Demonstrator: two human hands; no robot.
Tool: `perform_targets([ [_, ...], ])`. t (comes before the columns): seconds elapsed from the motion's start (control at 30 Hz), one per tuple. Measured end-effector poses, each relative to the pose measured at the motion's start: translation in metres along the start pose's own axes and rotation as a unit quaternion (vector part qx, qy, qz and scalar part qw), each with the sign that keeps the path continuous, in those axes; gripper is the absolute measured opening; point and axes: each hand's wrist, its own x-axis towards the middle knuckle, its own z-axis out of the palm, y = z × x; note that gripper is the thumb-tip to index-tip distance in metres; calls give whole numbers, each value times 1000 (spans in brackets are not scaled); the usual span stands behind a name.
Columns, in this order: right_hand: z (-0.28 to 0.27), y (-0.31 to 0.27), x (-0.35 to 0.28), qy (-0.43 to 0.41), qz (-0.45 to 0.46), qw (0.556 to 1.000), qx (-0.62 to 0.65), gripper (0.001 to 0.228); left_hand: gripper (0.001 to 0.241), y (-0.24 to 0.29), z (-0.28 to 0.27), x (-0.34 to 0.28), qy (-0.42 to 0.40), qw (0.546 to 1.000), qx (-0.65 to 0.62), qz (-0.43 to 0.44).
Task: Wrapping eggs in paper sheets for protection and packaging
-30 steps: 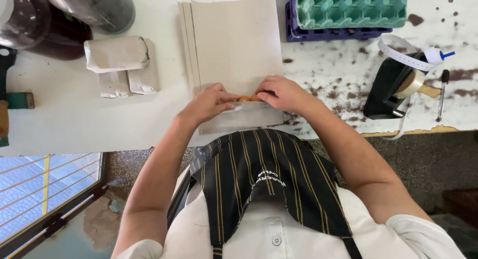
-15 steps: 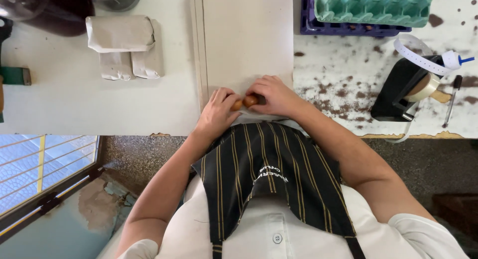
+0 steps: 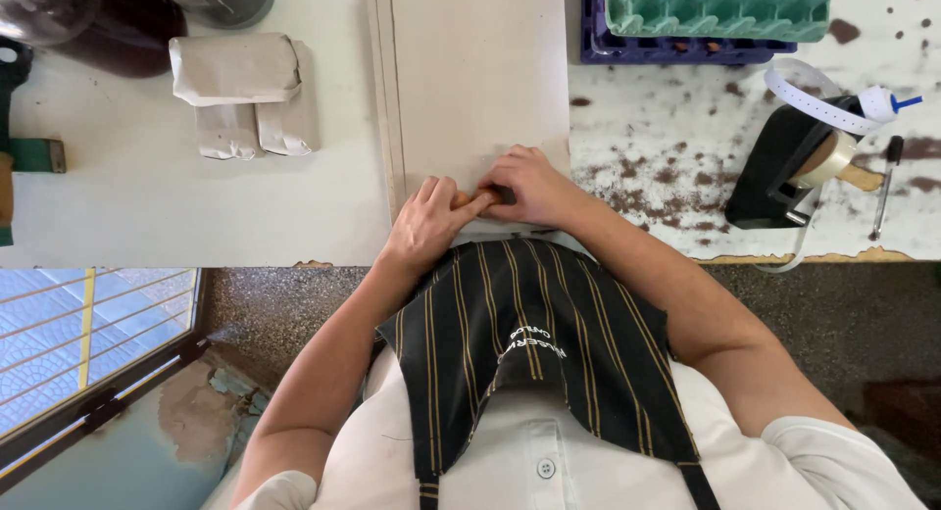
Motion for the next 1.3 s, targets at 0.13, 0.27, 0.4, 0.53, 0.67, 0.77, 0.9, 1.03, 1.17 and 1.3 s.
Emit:
perform_targets([
  [0.13,-28,-11,-13,2,21,999,42,60,33,0,0,3,15,1000,-3,11],
  [0.27,-35,2,-35,3,71,997,-32,51,41,-4,3,-2,-9,999,-31,-6],
  [0.4,-52,-7,-39,-44,128,990,27,55,29,-6,12,-5,-3,999,-47,-17],
  [0.53,-38,-12,-35,-38,91,995,24,54,44,-11,12,-2,-40,998,-56,-14],
  [0.67,-40,-18,-34,-27,76,996,44,53,44,-14,9,-5,-62,995,-70,-24],
  [0.77,-50,-22,-40,-27,102,992,70,66,45,-20,17,-13,-105,989,-90,-49],
  [0.9,-48,-9,-42,-56,106,989,82,62,45,-32,16,-6,-183,965,-162,-99],
  [1.03,-51,5,-23,-63,90,992,55,44,35,-51,12,19,-284,916,-233,-163],
  [1.17,-76,3,-8,-83,88,992,28,35,34,-72,13,44,-355,856,-294,-235],
  [1.3,-79,21,4,-70,51,995,48,21,20,-94,37,50,-348,846,-323,-240],
])
